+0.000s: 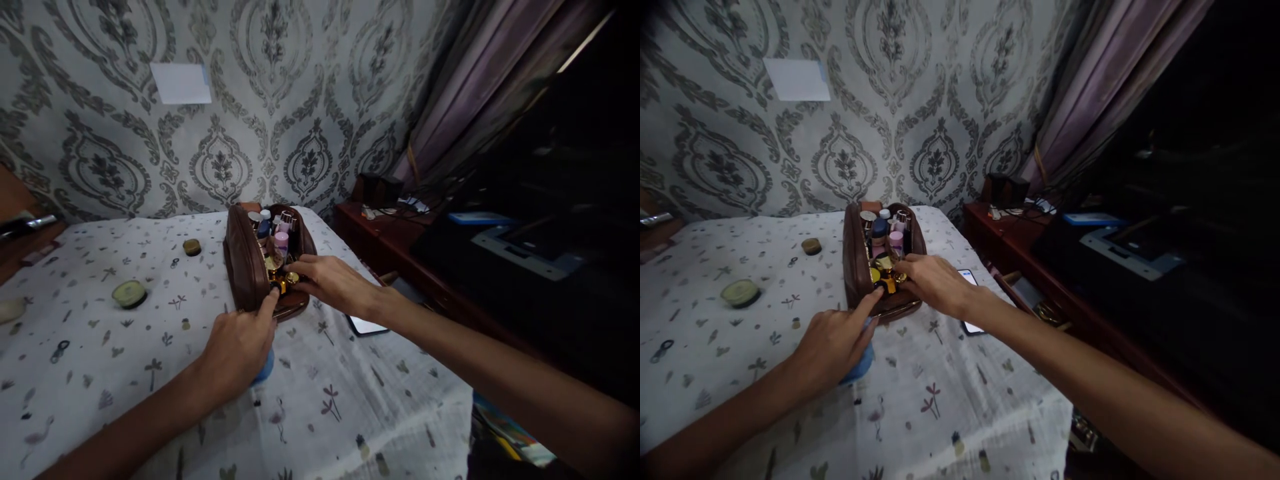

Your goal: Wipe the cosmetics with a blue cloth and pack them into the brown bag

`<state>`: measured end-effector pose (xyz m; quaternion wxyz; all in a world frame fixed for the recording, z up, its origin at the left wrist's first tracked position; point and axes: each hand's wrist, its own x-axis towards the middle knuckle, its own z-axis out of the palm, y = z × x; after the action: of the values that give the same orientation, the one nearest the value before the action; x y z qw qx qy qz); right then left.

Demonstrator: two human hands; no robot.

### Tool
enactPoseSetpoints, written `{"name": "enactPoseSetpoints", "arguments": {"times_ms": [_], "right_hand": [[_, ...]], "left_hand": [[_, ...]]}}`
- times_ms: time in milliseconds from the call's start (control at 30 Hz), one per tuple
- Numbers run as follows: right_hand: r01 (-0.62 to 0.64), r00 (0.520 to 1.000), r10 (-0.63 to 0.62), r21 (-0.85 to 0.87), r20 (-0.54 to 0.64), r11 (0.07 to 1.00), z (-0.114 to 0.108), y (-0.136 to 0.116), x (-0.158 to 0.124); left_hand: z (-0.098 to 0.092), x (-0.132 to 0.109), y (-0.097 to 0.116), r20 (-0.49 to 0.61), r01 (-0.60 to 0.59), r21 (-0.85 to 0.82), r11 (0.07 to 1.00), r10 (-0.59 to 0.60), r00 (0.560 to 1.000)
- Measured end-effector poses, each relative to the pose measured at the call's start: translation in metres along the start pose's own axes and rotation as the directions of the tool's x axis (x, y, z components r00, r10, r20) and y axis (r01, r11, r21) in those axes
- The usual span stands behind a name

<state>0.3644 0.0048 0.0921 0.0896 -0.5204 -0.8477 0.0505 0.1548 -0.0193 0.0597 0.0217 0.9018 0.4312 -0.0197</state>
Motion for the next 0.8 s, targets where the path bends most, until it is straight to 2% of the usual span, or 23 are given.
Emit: {"name": "enactPoseSetpoints", "arguments": {"times_ms": [167, 500, 633, 800], "right_hand": [[-0.05, 0.999, 0.05, 0.027, 0.002, 0.998, 0.004, -0.003, 0.0], [0.026, 0.997, -0.015, 0.148, -0.078, 0.989, 0.012, 0.006, 0.004], [0.075, 0.996, -0.062, 0.206, -0.07, 0.976, 0.011, 0.007, 0.003], [0.073, 0.997, -0.07, 0.136, -0.021, 0.988, 0.005, 0.004, 0.0]], "left_hand": [[0.0, 0.0, -0.001, 0.015, -0.01, 0.006, 1.0, 0.01, 1.0], [0.001, 0.0, -0.002, 0.006, -0.023, 0.024, 0.999, 0.023, 1.0], [0.003, 0.002, -0.002, -0.009, -0.021, 0.019, 1.0, 0.021, 1.0], [0.008, 0.003, -0.005, -0.03, -0.014, 0.03, 0.999, 0.015, 0.999]]}}
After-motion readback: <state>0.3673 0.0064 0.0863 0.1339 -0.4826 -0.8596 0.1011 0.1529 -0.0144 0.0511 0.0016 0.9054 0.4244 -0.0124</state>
